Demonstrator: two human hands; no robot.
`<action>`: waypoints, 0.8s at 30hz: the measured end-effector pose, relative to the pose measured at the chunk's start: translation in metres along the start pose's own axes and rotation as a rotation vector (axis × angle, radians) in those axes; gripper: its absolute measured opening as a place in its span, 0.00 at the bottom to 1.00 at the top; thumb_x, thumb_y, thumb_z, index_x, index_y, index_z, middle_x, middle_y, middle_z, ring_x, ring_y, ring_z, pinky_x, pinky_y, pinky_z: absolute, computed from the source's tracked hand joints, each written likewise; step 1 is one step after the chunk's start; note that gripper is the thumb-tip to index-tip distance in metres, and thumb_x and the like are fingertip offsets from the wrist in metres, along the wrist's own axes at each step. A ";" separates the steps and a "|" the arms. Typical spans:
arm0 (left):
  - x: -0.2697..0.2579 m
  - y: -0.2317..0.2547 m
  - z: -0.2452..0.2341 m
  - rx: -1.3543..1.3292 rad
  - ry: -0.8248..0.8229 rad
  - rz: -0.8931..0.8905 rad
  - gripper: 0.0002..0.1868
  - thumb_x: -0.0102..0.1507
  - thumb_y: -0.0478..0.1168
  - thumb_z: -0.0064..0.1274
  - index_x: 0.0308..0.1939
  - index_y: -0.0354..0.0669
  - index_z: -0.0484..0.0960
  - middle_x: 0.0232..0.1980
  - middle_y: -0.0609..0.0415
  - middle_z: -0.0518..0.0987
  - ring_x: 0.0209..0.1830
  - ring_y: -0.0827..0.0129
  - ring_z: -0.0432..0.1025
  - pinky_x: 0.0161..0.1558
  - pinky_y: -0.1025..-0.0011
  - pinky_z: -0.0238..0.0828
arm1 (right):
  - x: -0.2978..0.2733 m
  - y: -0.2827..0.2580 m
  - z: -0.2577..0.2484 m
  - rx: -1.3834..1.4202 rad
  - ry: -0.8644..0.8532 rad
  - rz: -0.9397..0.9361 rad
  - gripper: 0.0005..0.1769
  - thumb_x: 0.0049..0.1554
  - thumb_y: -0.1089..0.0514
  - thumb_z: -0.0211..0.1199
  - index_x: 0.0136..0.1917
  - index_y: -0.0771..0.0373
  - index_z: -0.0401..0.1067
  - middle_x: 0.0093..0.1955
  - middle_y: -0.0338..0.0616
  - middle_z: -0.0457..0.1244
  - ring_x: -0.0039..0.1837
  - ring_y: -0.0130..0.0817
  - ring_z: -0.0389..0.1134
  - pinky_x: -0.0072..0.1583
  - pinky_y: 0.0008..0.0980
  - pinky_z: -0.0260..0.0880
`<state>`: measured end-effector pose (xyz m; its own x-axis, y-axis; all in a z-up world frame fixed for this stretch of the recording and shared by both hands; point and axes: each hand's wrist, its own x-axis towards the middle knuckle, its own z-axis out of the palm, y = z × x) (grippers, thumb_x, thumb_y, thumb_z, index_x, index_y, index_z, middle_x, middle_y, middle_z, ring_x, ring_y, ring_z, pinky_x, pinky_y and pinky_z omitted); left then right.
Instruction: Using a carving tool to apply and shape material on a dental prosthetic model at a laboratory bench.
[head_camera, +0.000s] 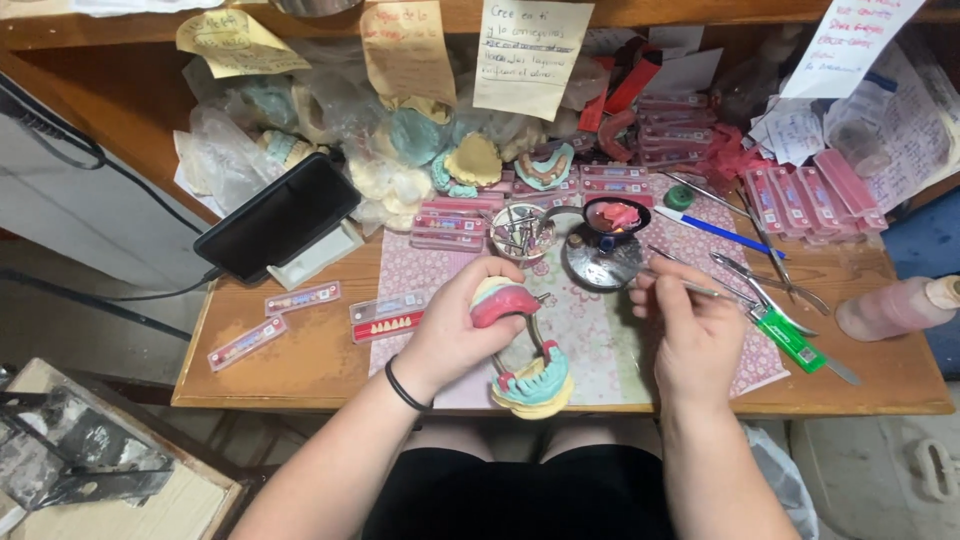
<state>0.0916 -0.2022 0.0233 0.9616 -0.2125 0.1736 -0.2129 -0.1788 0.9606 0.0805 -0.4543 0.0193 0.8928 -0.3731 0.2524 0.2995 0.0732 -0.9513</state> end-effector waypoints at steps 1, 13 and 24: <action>-0.002 0.002 0.004 0.001 -0.002 0.002 0.28 0.50 0.39 0.70 0.55 0.53 0.83 0.45 0.54 0.83 0.52 0.64 0.77 0.59 0.63 0.72 | 0.004 0.004 -0.001 0.001 0.002 -0.001 0.09 0.66 0.65 0.58 0.56 0.70 0.76 0.43 0.50 0.70 0.43 0.31 0.73 0.45 0.27 0.79; -0.005 0.011 0.031 -0.223 0.076 -0.064 0.26 0.54 0.34 0.67 0.57 0.44 0.79 0.43 0.50 0.82 0.48 0.65 0.74 0.57 0.62 0.72 | 0.018 0.030 -0.019 0.229 0.025 0.146 0.18 0.69 0.56 0.48 0.59 0.73 0.71 0.48 0.59 0.70 0.47 0.40 0.77 0.48 0.31 0.82; -0.010 0.017 0.017 -0.078 0.023 0.009 0.29 0.53 0.36 0.69 0.57 0.44 0.78 0.53 0.43 0.86 0.56 0.52 0.79 0.60 0.54 0.73 | 0.038 0.018 -0.021 0.317 0.002 0.058 0.11 0.69 0.56 0.52 0.56 0.67 0.66 0.46 0.63 0.70 0.44 0.43 0.77 0.47 0.34 0.84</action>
<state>0.0757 -0.2196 0.0345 0.9637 -0.1912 0.1864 -0.2083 -0.1017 0.9728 0.1126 -0.4861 0.0079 0.9110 -0.3617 0.1983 0.3380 0.3788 -0.8616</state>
